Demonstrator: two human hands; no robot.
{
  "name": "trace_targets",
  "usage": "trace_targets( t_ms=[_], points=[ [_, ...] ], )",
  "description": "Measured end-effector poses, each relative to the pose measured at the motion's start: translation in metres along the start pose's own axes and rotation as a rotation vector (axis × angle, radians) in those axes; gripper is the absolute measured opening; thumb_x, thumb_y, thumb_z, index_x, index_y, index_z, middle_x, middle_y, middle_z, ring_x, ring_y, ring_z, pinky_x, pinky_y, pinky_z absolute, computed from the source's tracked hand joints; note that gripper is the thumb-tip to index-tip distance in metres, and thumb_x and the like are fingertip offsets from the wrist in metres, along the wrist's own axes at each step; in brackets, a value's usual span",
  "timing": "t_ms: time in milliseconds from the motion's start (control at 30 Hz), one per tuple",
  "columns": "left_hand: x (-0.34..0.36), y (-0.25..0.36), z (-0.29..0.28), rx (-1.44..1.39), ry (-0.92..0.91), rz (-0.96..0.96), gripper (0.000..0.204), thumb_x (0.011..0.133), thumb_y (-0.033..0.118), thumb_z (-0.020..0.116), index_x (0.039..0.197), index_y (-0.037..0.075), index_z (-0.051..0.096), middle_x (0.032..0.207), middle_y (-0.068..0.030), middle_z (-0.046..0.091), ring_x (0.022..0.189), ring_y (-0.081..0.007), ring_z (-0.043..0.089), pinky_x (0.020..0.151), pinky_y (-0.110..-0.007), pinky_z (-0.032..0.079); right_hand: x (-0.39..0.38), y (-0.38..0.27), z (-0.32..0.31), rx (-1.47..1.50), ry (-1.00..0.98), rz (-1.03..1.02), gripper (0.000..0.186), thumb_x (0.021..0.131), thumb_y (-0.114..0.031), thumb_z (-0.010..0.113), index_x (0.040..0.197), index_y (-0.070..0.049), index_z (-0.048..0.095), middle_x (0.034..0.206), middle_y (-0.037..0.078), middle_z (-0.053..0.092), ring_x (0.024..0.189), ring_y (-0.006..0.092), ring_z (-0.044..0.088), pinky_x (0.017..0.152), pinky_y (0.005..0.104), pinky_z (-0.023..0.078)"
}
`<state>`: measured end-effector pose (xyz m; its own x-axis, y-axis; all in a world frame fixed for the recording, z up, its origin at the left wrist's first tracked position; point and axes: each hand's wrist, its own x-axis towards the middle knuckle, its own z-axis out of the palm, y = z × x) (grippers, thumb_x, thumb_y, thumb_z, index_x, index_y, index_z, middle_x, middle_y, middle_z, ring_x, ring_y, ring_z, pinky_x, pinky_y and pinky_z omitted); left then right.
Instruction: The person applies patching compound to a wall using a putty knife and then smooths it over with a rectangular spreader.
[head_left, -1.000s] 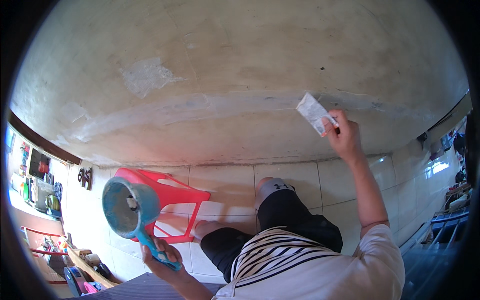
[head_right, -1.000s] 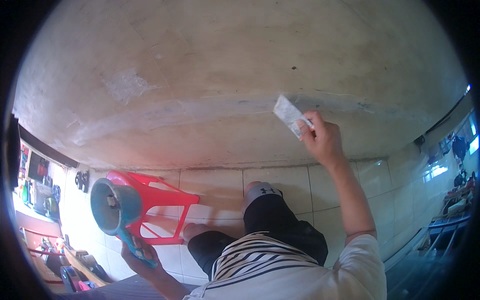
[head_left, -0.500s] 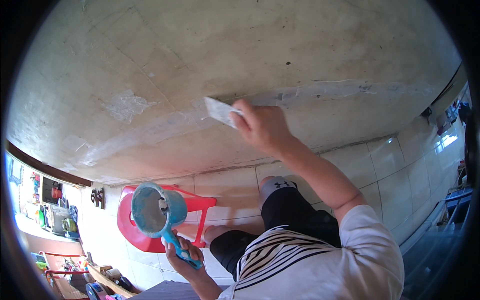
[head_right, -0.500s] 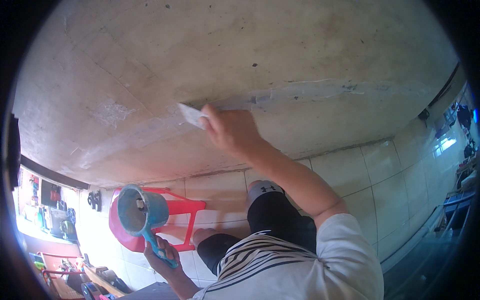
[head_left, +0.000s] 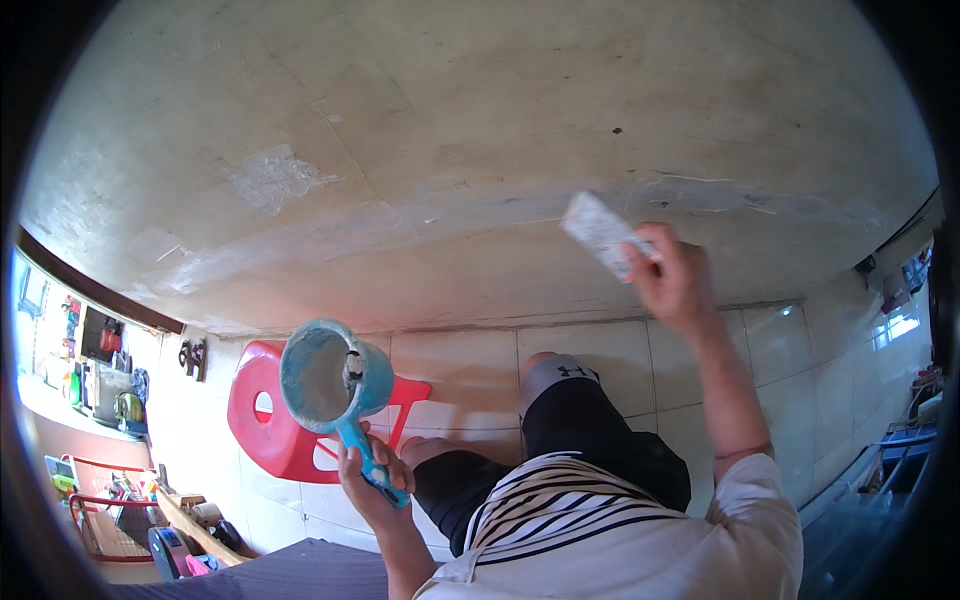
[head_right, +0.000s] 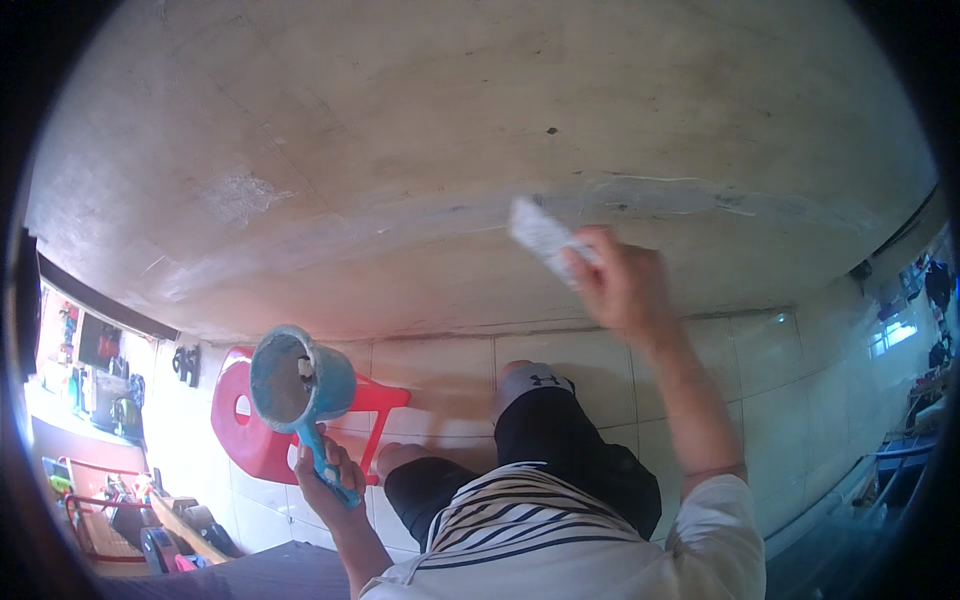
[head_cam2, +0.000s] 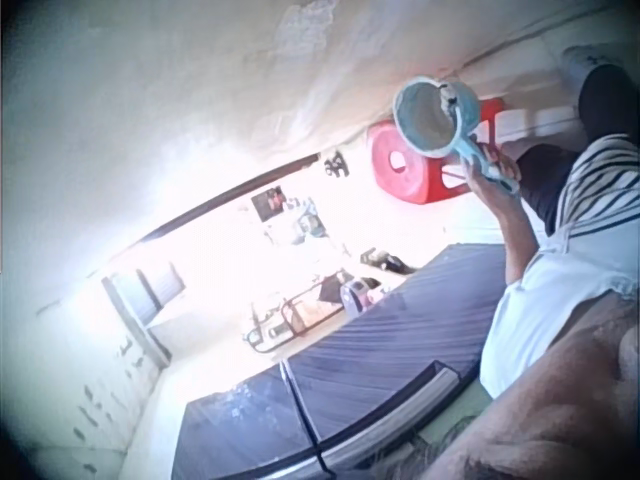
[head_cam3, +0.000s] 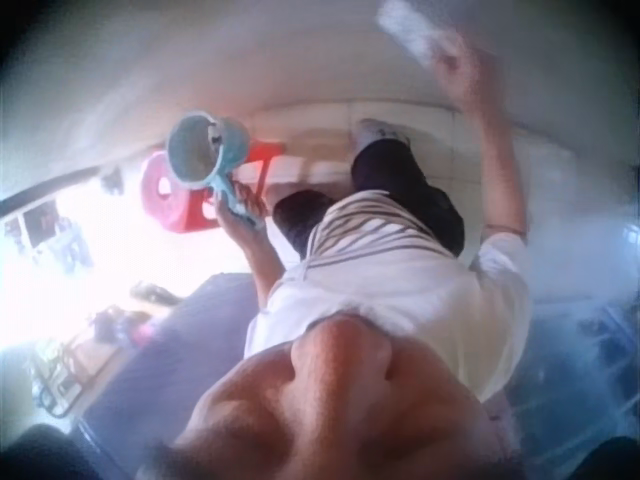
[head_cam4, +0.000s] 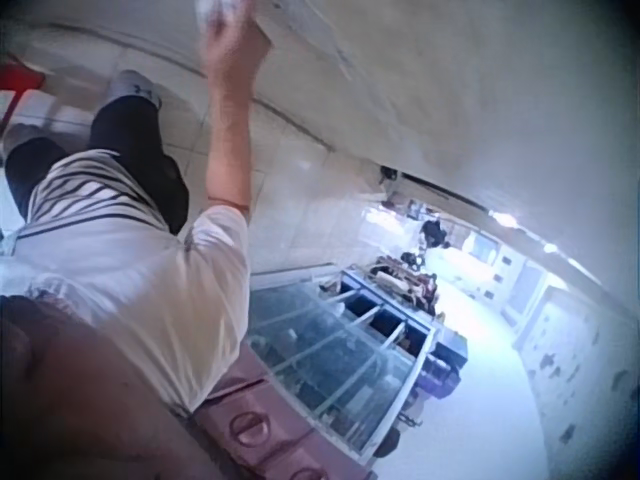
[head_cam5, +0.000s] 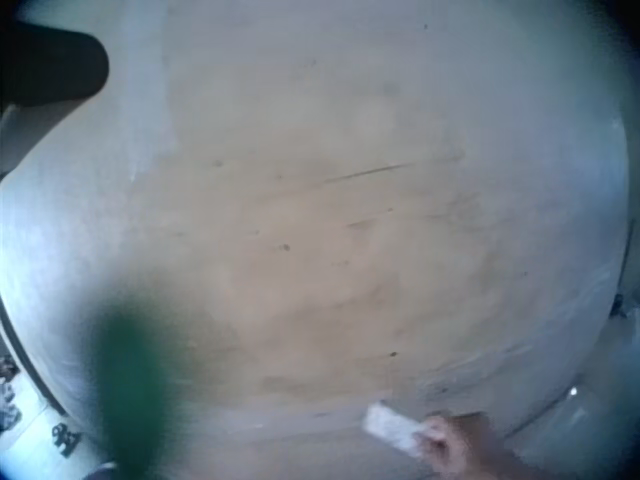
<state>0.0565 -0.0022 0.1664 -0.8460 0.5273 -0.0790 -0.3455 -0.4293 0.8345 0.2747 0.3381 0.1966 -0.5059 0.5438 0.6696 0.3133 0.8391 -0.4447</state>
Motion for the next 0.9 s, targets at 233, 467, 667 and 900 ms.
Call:
trace_targets(
  t_ms=[233,467,667,900],
  points=[
    [-0.004,0.002,0.006,0.072,0.075,0.010,0.038,0.098,0.029,0.043,0.116,-0.003,0.052,0.069,-0.0022,0.052,0.038,-0.0085,0.046,0.027,-0.022,0.037,0.057,-0.078,0.122,0.131,-0.018,-0.224,0.015,0.093,-0.019,0.060,0.090,-0.008,0.051,0.065,0.011,0.063,0.059,0.0314,0.064,0.051,0.0419,0.049],
    [-0.003,0.005,-0.005,0.106,0.112,0.021,0.039,0.099,0.029,0.040,0.119,-0.004,0.050,0.068,-0.0008,0.051,0.039,-0.0075,0.047,0.027,-0.021,0.038,0.045,-0.027,0.090,-0.067,0.039,-0.091,0.015,0.091,-0.021,0.065,0.092,-0.010,0.056,0.064,0.011,0.063,0.058,0.0307,0.065,0.052,0.0412,0.051],
    [0.005,-0.001,-0.010,0.035,0.070,-0.013,0.036,0.097,0.028,0.048,0.116,-0.002,0.050,0.068,-0.0030,0.051,0.038,-0.0097,0.047,0.030,-0.022,0.038,0.010,0.037,-0.020,-0.167,0.063,0.166,0.018,0.093,-0.024,0.067,0.093,-0.009,0.059,0.070,0.008,0.068,0.062,0.0232,0.069,0.053,0.0338,0.051],
    [0.008,-0.005,-0.001,0.017,0.035,-0.038,0.036,0.097,0.029,0.049,0.116,-0.002,0.050,0.068,-0.0030,0.051,0.038,-0.0095,0.047,0.030,-0.023,0.038,0.011,0.018,-0.009,0.097,-0.017,0.013,0.017,0.089,-0.021,0.071,0.087,-0.007,0.061,0.069,0.009,0.066,0.062,0.0225,0.069,0.053,0.0326,0.051]
  ],
)
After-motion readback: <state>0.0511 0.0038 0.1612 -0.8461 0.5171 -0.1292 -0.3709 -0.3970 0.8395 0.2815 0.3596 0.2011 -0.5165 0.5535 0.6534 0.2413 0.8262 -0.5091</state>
